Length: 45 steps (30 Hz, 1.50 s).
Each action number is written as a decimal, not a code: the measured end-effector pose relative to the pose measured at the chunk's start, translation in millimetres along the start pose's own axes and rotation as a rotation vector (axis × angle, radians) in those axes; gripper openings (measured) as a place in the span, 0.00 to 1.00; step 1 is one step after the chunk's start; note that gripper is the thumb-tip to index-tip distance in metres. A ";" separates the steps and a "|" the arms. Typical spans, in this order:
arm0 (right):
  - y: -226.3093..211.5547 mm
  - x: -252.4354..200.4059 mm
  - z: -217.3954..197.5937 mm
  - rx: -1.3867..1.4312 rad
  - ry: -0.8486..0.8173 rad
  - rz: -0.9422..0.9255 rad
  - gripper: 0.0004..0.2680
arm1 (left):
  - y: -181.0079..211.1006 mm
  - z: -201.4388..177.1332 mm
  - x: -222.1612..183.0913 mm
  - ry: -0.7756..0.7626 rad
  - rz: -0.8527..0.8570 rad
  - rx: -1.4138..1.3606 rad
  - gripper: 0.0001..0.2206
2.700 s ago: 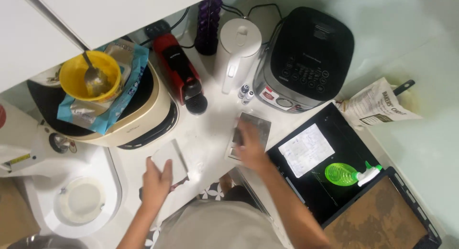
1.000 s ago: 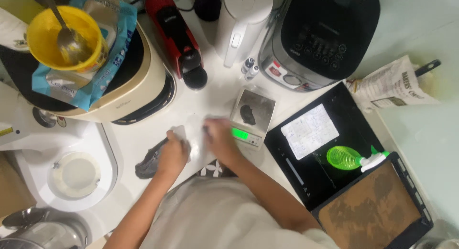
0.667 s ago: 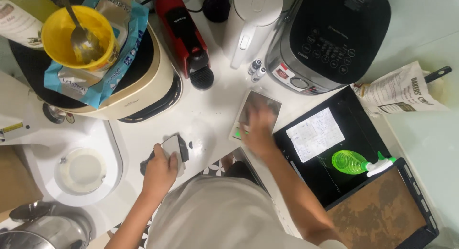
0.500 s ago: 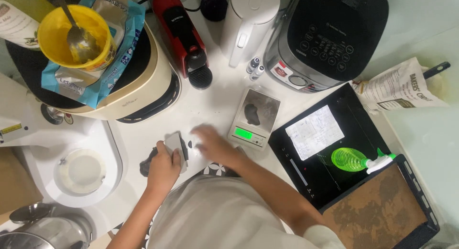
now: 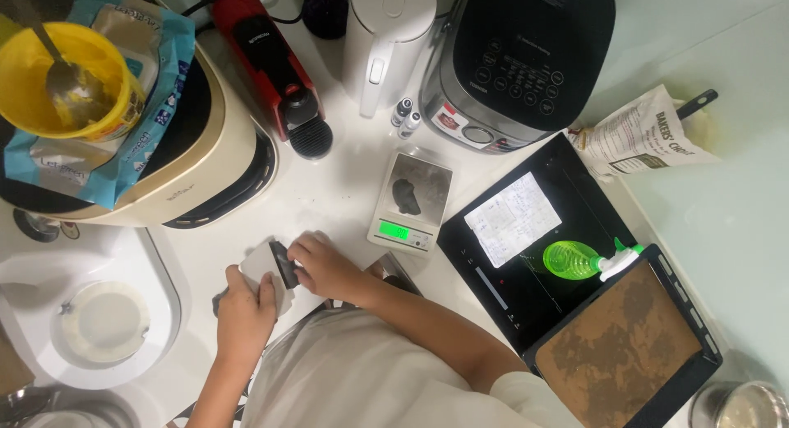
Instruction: Prepare dough balls by weighing them, rolling them, and then placing them in the oven to bake.
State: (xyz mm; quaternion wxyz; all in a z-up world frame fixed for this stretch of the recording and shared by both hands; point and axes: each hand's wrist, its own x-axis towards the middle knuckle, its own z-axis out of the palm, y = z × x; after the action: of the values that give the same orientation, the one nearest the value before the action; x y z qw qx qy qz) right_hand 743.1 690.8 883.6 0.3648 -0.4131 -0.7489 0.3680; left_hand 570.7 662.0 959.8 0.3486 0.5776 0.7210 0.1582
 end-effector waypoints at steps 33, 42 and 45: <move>9.7 -6.3 -0.3 0.114 -0.080 0.252 0.14 | -38.3 70.4 43.4 -0.120 0.171 0.295 0.17; 27.8 -8.8 4.5 0.475 0.055 0.244 0.10 | -8.4 14.7 17.1 0.146 -0.017 -0.102 0.18; 11.3 -9.4 -1.5 0.379 0.012 0.375 0.10 | -7.6 20.8 9.3 0.112 0.062 0.009 0.20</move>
State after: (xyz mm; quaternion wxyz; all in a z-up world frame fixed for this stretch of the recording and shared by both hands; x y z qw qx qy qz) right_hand 752.1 687.2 872.3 0.3656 -0.4709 -0.5748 0.5605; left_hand 578.6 665.0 937.4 0.3002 0.5914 0.7219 0.1977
